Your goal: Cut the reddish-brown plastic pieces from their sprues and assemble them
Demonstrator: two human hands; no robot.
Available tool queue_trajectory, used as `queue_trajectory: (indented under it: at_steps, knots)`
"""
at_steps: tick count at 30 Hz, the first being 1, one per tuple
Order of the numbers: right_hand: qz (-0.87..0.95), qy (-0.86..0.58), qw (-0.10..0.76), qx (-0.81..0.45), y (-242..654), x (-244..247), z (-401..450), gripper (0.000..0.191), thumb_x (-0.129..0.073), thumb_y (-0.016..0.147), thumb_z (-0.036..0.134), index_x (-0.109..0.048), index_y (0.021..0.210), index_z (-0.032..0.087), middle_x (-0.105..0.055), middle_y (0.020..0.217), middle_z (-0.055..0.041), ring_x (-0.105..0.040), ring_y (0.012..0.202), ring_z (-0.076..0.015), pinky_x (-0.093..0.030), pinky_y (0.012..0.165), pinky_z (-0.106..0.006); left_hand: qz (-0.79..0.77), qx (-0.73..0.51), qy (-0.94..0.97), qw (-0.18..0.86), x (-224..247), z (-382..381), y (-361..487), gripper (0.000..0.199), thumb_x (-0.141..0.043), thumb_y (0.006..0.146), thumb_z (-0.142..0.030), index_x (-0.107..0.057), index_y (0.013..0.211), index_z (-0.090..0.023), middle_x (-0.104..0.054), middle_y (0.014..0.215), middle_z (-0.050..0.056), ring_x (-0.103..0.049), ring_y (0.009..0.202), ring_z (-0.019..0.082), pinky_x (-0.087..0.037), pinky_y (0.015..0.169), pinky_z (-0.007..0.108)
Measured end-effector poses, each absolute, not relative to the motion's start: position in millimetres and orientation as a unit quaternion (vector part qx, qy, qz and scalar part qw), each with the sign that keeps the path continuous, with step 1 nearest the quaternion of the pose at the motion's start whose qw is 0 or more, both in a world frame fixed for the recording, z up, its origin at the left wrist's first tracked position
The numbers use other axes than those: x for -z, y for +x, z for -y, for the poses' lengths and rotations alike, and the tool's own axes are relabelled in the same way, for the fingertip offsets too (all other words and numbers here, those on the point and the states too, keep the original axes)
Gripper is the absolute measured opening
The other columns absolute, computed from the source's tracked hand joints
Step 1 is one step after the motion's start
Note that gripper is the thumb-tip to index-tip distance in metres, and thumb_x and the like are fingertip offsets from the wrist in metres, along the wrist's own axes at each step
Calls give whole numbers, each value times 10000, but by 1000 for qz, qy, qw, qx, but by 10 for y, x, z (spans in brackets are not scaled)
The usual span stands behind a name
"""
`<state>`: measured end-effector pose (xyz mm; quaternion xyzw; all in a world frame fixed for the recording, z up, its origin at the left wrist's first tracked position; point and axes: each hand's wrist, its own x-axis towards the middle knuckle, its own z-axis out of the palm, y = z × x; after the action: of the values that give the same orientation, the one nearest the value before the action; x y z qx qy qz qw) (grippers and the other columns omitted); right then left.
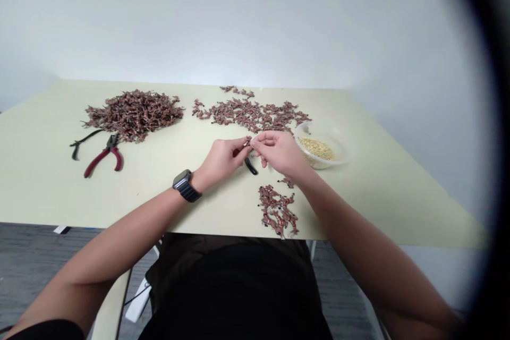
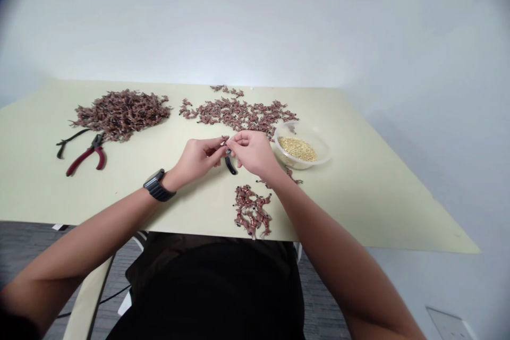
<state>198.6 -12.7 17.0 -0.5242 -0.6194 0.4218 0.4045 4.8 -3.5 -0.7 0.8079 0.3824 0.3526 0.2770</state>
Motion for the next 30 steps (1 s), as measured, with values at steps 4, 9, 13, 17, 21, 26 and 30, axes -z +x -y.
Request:
queue_trajectory:
  at_steps: [4,9,13,17,21,26,30]
  knots:
    - [679,-511,413,-327,2043,-117,104,150,-708,935,355,-723,905,209,-727,781,-32,-618,565,-158,-506,550,-311,-365,-349,776,378,25,-15,14,341,-604,1055,-432,-773,938,-159,-692,660,30,-612,569,112,-479,605,232]
    - [802,-447,366,-153,2138,-97,77,143,-594,1021,264,-711,946,230,-743,851,-32,-656,773,-197,-492,763,-341,-351,-341,728,480,18,-42,8,336,-659,1021,-438,-794,1041,-131,-775,878,88,-640,603,100,-528,604,226]
    - [857,-399,321,-67,2152,-91,66,221,-491,1063,216,-674,940,205,-735,936,-87,-662,920,-237,-462,846,-356,-349,-337,732,478,11,-25,11,332,-651,1025,-429,-787,991,-128,-768,837,73,-644,592,96,-535,613,219]
    - [808,-460,347,-126,2084,-80,86,139,-582,1022,234,-669,918,205,-723,805,-40,-645,745,-195,-449,744,-322,-370,-333,755,427,18,-8,13,347,-627,1037,-428,-772,908,-141,-702,651,29,-635,565,109,-512,615,216]
    - [750,-499,369,-229,2049,-72,89,180,-612,1001,297,-676,856,212,-728,771,-18,-627,687,-171,-441,671,-305,-381,-332,774,381,20,6,25,362,-598,1051,-421,-754,870,-150,-668,597,6,-611,543,106,-489,613,217]
    - [719,-486,364,-338,2075,-112,89,228,-607,1007,388,-668,884,207,-711,764,-21,-588,597,-140,-430,568,-280,-386,-332,787,349,28,4,35,362,-586,1057,-416,-740,861,-154,-673,607,-2,-604,551,100,-472,616,213]
    - [675,-502,362,-401,2091,-141,84,244,-671,981,413,-681,873,194,-674,707,-9,-532,470,-102,-403,457,-256,-383,-333,778,371,32,-7,36,353,-588,1055,-416,-744,875,-155,-669,609,0,-609,552,101,-479,611,212]
